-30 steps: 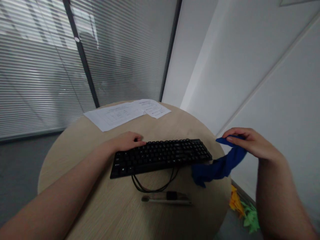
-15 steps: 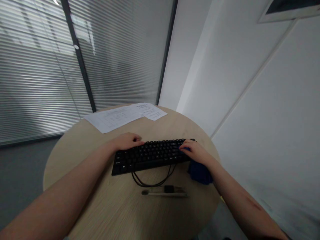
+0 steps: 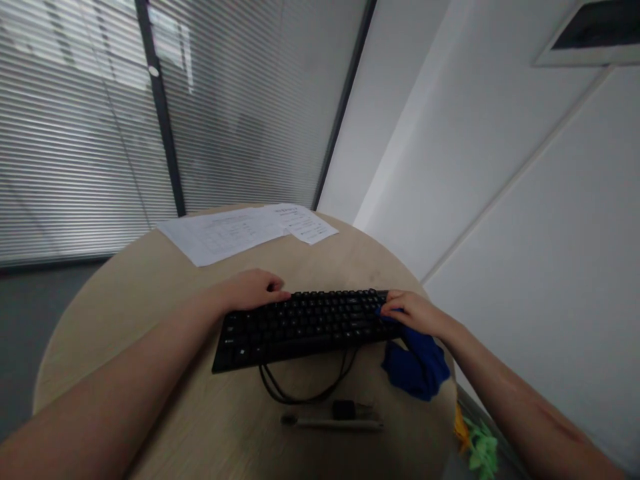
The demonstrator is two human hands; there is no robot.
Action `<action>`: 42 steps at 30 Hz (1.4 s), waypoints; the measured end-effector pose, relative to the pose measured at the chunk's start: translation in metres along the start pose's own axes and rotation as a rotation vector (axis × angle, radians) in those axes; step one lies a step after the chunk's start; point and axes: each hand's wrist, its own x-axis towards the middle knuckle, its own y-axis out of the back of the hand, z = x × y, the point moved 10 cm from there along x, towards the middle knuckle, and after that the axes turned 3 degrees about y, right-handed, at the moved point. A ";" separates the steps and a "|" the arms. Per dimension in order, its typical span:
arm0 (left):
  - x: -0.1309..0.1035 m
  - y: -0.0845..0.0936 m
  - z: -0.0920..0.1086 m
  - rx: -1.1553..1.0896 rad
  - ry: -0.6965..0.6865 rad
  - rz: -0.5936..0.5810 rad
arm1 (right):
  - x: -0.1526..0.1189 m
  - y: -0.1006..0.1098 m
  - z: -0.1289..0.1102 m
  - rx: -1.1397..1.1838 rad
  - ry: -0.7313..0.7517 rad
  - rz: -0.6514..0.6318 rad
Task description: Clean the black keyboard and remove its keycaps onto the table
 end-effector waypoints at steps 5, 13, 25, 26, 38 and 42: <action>0.003 -0.002 -0.003 -0.032 -0.026 0.004 | 0.014 -0.005 -0.023 0.000 0.071 0.002; 0.004 -0.002 -0.006 -0.054 -0.007 0.009 | 0.003 -0.001 0.000 0.033 0.069 -0.068; 0.004 -0.002 -0.007 -0.024 0.010 -0.019 | 0.022 -0.004 -0.032 -0.021 0.131 -0.048; 0.004 -0.002 -0.007 -0.021 0.011 -0.021 | 0.025 -0.004 -0.034 -0.024 0.144 -0.056; 0.006 -0.005 -0.011 -0.018 0.004 -0.023 | -0.059 0.069 0.007 -0.051 -0.068 0.557; 0.005 -0.003 -0.009 -0.010 -0.008 -0.019 | -0.099 0.068 0.026 -0.003 -0.213 0.937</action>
